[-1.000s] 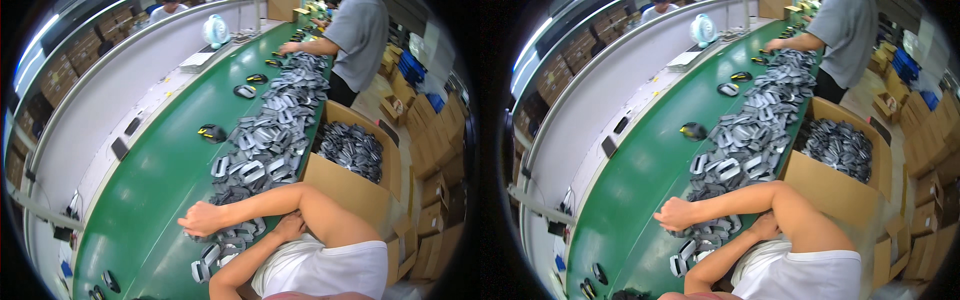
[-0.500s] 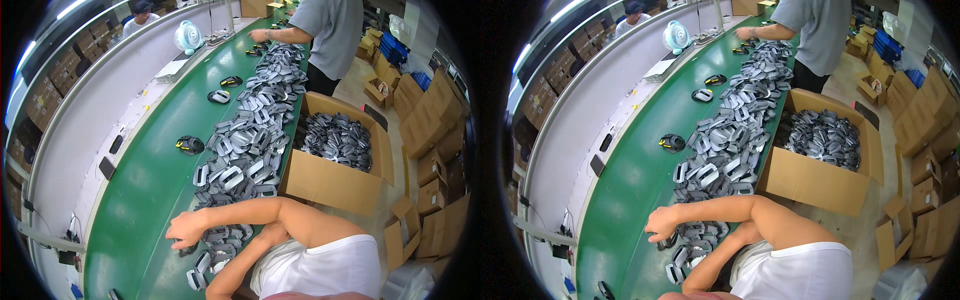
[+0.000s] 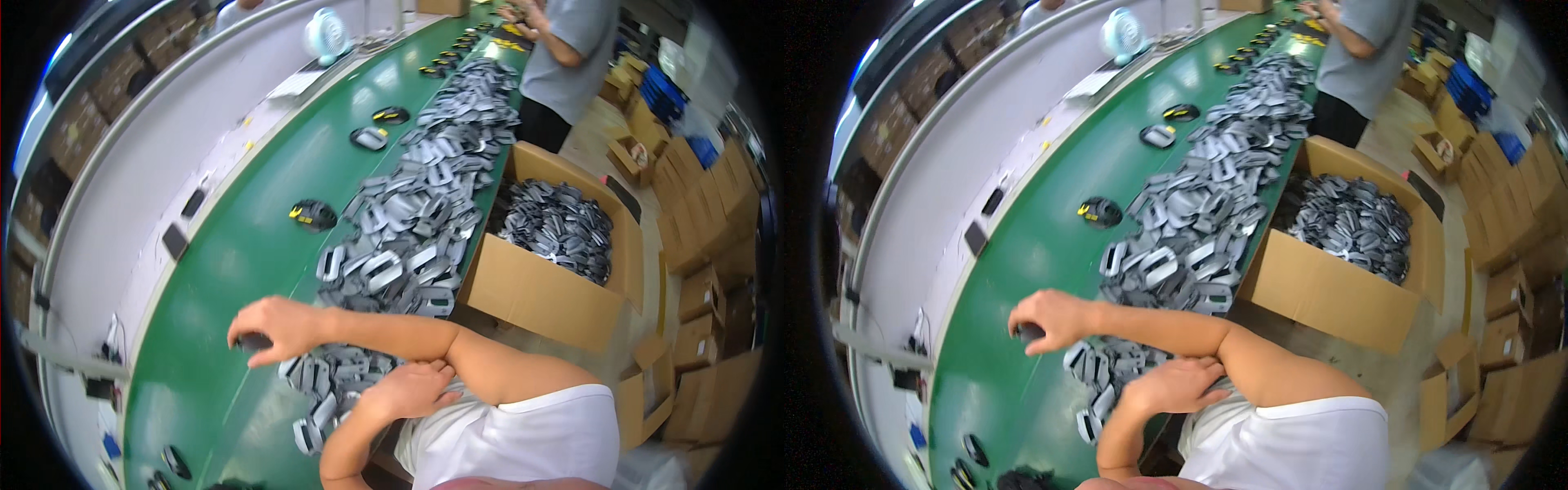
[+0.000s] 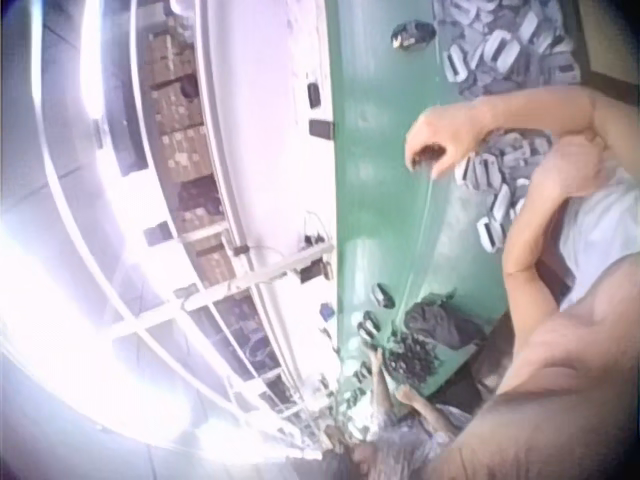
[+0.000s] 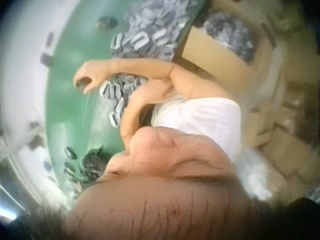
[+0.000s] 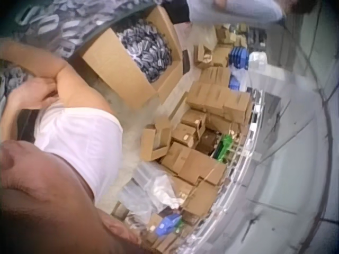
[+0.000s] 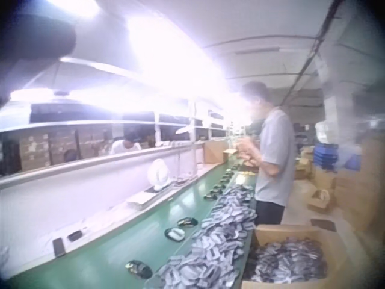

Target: The person assembles plastic housings for electronic components by hand, taking them from cardboard boxes and fitting them together.

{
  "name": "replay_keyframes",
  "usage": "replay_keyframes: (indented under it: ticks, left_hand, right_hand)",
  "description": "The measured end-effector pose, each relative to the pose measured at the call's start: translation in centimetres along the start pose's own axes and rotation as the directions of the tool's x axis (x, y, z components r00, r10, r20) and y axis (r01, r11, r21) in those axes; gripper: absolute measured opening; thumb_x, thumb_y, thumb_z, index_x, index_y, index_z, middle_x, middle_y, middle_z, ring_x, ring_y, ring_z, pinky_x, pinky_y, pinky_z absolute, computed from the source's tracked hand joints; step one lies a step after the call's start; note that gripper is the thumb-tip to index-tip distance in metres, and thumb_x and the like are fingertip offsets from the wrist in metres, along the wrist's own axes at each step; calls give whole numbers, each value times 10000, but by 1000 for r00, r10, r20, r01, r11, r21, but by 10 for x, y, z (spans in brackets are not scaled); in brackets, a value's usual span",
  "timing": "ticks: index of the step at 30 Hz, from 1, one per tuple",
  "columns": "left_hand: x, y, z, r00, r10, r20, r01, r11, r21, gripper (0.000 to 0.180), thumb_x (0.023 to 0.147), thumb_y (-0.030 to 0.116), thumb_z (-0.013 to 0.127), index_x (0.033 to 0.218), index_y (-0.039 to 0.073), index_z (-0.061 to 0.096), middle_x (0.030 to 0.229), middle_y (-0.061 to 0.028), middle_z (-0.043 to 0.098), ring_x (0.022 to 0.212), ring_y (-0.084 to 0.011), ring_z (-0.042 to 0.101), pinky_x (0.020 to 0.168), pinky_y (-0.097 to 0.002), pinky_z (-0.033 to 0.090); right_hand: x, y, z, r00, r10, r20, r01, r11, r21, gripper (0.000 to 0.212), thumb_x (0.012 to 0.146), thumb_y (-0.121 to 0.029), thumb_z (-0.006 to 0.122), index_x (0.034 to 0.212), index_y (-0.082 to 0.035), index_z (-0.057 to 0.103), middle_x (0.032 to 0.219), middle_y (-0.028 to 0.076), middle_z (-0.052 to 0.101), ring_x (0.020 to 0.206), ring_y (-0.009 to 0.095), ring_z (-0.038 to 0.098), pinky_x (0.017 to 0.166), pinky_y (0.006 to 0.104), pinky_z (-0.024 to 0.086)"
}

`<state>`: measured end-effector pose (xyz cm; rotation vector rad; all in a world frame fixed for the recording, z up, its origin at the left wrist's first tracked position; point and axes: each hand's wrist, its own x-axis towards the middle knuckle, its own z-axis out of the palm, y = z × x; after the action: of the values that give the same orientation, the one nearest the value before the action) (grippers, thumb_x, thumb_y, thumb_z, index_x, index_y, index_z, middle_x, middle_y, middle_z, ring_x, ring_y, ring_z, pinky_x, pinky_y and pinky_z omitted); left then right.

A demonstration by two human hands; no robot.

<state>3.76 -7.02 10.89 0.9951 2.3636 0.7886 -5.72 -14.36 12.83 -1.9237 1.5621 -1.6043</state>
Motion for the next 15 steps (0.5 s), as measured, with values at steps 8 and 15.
replay_keyframes:
  ticks: [8, 15]
  left_hand:
    - [-84, 74, -56, 327, 335, -884, -203, 938, 280, 221, 704, 74, 600, 918, 40, 644, 902, -112, 603, 736, -245, 606, 646, -296, 485]
    - [-99, 84, -45, -198, 202, -959, 255, 955, 149, 158, 672, 257, 559, 599, 162, 661, 608, 9, 607, 550, -112, 571, 371, -198, 309]
  right_hand:
    - [18, -40, -28, 969, 232, -84, -192, 923, 332, 201, 741, -128, 701, 894, -45, 601, 690, 1, 583, 620, 48, 533, 537, 196, 427]
    - [42, -61, -2, 991, 128, 31, -130, 923, 361, 184, 734, -107, 693, 886, -39, 614, 692, -16, 567, 633, 38, 525, 512, 182, 393]
